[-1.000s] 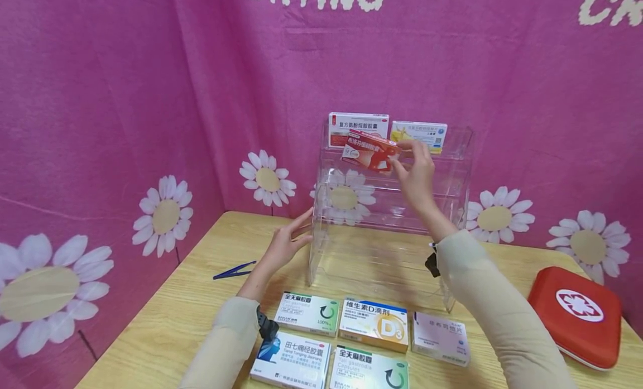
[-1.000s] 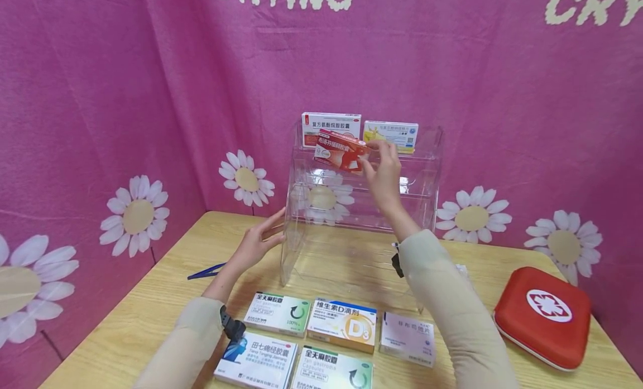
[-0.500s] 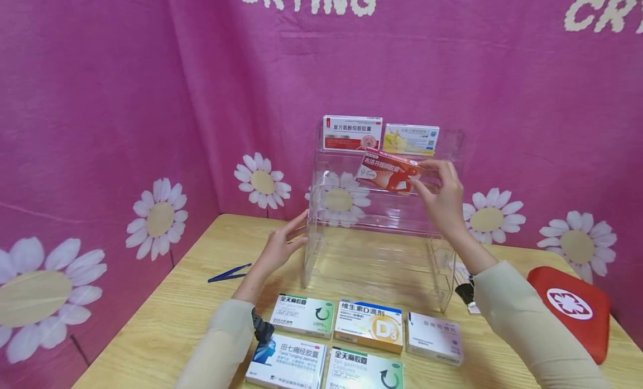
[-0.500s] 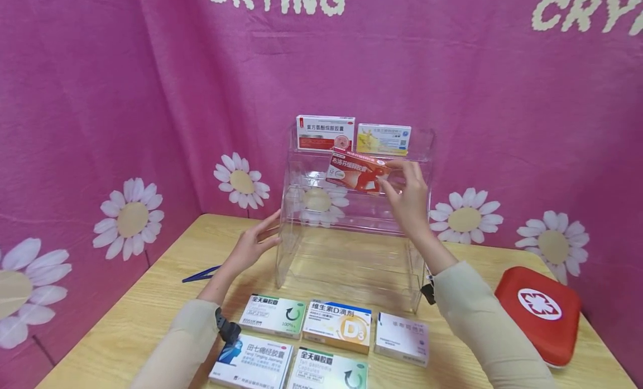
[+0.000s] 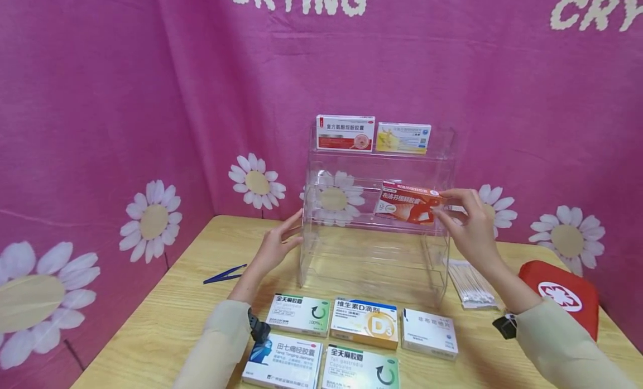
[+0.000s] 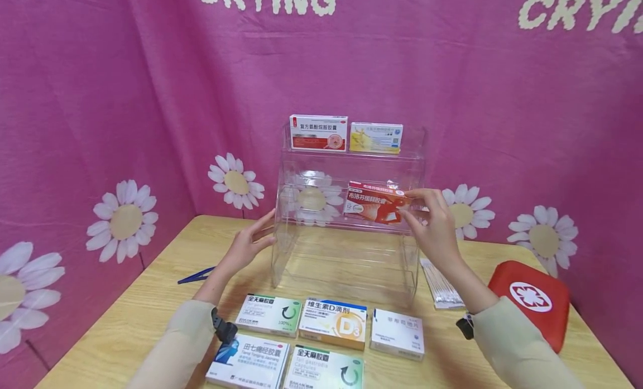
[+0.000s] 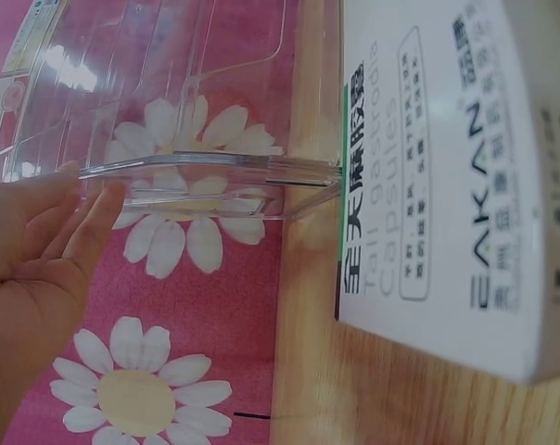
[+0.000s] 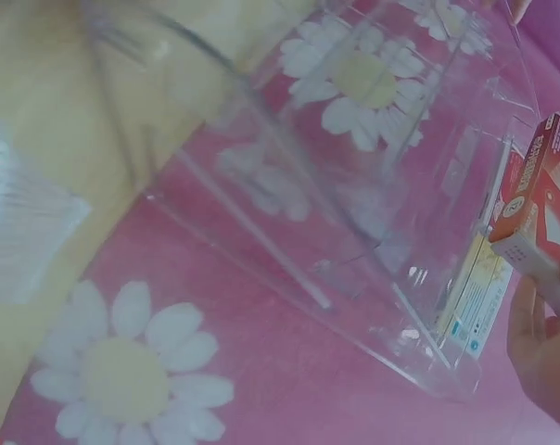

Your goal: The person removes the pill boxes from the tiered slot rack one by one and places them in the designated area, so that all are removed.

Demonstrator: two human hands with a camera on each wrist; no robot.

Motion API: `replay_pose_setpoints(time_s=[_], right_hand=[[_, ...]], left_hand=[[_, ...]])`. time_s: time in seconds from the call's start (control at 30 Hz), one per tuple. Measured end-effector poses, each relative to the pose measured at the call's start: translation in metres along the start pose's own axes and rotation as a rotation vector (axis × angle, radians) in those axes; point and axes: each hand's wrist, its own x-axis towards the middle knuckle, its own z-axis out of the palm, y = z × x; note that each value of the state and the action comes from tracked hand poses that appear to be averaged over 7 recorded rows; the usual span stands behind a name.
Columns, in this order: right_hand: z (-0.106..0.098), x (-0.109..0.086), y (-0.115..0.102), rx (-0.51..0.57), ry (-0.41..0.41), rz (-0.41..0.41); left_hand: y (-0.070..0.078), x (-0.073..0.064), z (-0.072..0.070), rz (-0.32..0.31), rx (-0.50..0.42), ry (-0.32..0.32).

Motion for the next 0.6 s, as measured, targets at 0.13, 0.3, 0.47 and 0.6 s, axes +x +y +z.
replay_pose_setpoints(time_s=[0.13, 0.3, 0.47, 0.6], right_hand=[[-0.014, -0.016, 0.003, -0.01, -0.021, -0.04], [-0.035, -0.037, 0.005, -0.064, -0.051, -0.073], [-0.052, -0.064, 0.006, -0.065, -0.073, -0.037], [-0.063, -0.086, 0.008, -0.089, -0.071, 0.021]], left_hand=[[0.001, 0.0, -0.002, -0.011, -0.011, -0.008], [0.004, -0.001, -0.001, -0.045, -0.025, -0.012], [0.006, 0.0, -0.001, -0.051, -0.023, -0.007], [0.006, 0.0, -0.001, -0.056, -0.022, -0.009]])
